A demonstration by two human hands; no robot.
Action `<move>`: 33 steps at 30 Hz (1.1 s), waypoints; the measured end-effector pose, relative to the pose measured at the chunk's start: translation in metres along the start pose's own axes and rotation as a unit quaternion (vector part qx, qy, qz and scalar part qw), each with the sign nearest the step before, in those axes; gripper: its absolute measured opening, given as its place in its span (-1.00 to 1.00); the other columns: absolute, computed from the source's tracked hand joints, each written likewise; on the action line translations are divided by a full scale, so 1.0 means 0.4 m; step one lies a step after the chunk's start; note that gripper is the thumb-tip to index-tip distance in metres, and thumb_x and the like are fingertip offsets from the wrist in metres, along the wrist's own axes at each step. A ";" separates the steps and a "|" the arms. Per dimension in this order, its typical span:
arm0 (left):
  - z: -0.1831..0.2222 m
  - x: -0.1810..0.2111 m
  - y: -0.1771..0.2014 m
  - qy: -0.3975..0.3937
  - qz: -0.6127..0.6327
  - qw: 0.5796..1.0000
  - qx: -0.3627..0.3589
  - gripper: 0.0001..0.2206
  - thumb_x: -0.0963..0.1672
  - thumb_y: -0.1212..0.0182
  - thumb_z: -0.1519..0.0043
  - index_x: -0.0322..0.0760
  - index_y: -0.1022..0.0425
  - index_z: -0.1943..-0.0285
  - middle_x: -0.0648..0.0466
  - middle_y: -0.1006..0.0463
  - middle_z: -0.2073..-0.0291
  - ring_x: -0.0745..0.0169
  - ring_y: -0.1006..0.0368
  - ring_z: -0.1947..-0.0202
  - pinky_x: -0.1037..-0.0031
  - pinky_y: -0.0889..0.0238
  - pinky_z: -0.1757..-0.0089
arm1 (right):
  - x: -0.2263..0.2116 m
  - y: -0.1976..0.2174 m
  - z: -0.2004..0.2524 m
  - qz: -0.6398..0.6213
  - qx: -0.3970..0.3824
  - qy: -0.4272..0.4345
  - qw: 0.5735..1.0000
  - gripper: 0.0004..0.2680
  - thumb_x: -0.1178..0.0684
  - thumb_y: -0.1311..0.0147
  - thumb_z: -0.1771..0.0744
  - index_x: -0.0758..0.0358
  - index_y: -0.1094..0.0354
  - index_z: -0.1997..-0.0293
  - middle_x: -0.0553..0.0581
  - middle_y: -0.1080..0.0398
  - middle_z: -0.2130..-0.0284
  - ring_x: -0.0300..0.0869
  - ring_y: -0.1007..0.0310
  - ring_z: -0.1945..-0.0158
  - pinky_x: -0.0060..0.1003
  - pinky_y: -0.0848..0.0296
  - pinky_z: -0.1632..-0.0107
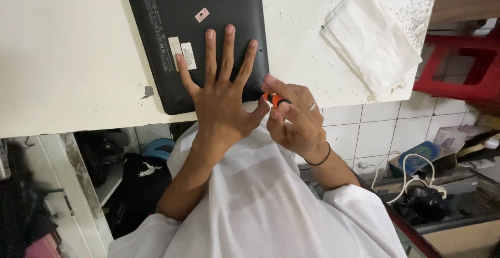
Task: Unscrewing the back cover of a laptop using a screwdriver and wiping the surface with a cloth.
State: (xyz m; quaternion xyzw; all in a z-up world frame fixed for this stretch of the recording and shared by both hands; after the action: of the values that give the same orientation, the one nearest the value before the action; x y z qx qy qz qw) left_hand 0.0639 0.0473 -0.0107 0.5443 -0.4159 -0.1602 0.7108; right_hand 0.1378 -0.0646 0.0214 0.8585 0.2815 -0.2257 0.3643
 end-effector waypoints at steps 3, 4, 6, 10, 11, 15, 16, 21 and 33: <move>0.000 0.002 0.012 -0.012 0.009 1.000 0.027 -0.24 0.30 0.44 -0.29 0.11 -0.09 -0.63 0.04 0.06 -0.60 -0.01 0.27 -0.61 -0.34 0.64 -0.37 | -0.032 0.010 -0.052 0.051 0.012 0.041 0.998 -0.79 0.26 0.15 -0.48 0.12 -0.05 -0.25 0.44 -0.46 -0.04 0.14 -0.39 0.12 -0.16 -0.55 0.11; 0.001 0.002 0.012 -0.012 0.009 1.000 0.027 -0.24 0.30 0.44 -0.29 0.11 -0.09 -0.63 0.04 0.06 -0.60 -0.01 0.27 -0.61 -0.34 0.64 -0.37 | -0.019 0.008 -0.030 0.050 0.012 0.041 0.998 -0.79 0.26 0.15 -0.48 0.12 -0.05 -0.25 0.44 -0.46 -0.04 0.14 -0.39 0.12 -0.16 -0.55 0.11; 0.001 0.006 0.016 -0.018 0.009 0.999 0.039 -0.24 0.29 0.47 -0.30 0.09 -0.12 -0.62 -0.01 0.03 -0.59 -0.05 0.27 -0.60 -0.37 0.60 -0.37 | -0.002 0.019 0.014 0.096 0.050 0.055 0.993 -0.42 0.13 -0.46 -0.33 -0.04 -0.05 -0.42 0.33 -0.32 0.08 0.07 -0.47 0.27 -0.10 -0.55 0.14; 0.001 0.005 0.018 -0.012 0.030 0.999 0.042 -0.23 0.30 0.44 -0.28 0.09 -0.15 -0.61 0.02 0.03 -0.59 -0.02 0.26 -0.61 -0.35 0.61 -0.38 | -0.007 0.041 0.016 0.093 0.102 0.041 0.990 -0.54 0.34 -0.39 -0.31 0.04 -0.21 -0.26 0.26 -0.23 0.05 -0.14 -0.33 0.44 -0.22 -0.57 0.37; 0.000 0.004 0.013 -0.007 0.017 0.999 0.029 -0.22 0.31 0.47 -0.27 0.12 -0.11 -0.63 0.04 0.06 -0.60 -0.01 0.27 -0.62 -0.34 0.61 -0.38 | -0.012 0.043 0.022 0.086 0.103 0.047 0.990 -0.54 0.37 -0.38 -0.30 0.11 -0.22 -0.25 0.27 -0.24 0.07 -0.01 -0.39 0.30 -0.18 -0.65 0.31; -0.001 0.003 0.007 0.002 0.008 1.000 0.012 -0.21 0.32 0.51 -0.26 0.15 -0.06 -0.64 0.07 0.09 -0.61 0.01 0.30 -0.62 -0.32 0.66 -0.39 | -0.022 0.039 0.018 0.034 0.091 0.070 0.993 -0.60 0.50 -0.33 -0.27 0.34 -0.27 -0.14 0.37 -0.36 0.03 0.20 -0.50 0.19 -0.13 -0.73 0.28; -0.001 0.002 0.008 0.004 0.008 1.000 0.012 -0.21 0.32 0.51 -0.26 0.15 -0.06 -0.64 0.07 0.09 -0.61 0.01 0.30 -0.62 -0.32 0.66 -0.39 | -0.022 0.031 0.010 0.033 0.090 0.070 0.993 -0.60 0.50 -0.33 -0.27 0.34 -0.27 -0.14 0.37 -0.36 0.03 0.20 -0.50 0.19 -0.13 -0.73 0.28; -0.004 0.001 0.006 -0.001 -0.009 1.000 -0.007 -0.25 0.29 0.47 -0.29 0.15 -0.03 -0.66 0.07 0.14 -0.61 0.01 0.34 -0.61 -0.33 0.64 -0.36 | -0.021 0.024 -0.007 -0.040 0.090 0.060 0.993 -0.67 0.46 -0.03 -0.32 0.37 -0.15 -0.19 0.51 -0.40 0.11 0.23 -0.56 0.05 0.11 -0.72 0.04; 0.002 0.001 0.011 -0.010 0.021 0.999 0.023 -0.24 0.30 0.46 -0.28 0.12 -0.08 -0.64 0.05 0.11 -0.61 0.00 0.35 -0.62 -0.35 0.65 -0.39 | -0.029 0.043 -0.032 0.122 0.090 0.061 0.987 -0.50 0.23 -0.32 -0.36 0.08 -0.02 -0.39 0.34 -0.55 0.18 0.02 -0.67 0.23 -0.23 -0.35 0.10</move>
State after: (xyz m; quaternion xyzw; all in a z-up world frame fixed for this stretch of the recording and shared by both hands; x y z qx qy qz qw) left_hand 0.0627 0.0480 -0.0065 0.5497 -0.4381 -0.1412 0.6971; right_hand 0.1429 -0.0686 0.0451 0.9278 0.1752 -0.1516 0.2924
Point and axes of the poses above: each hand's wrist, its own z-axis away from the middle knuckle, its own y-axis out of the back of the hand, x = y × z, the point moved 8 cm from there along -z, towards the middle knuckle
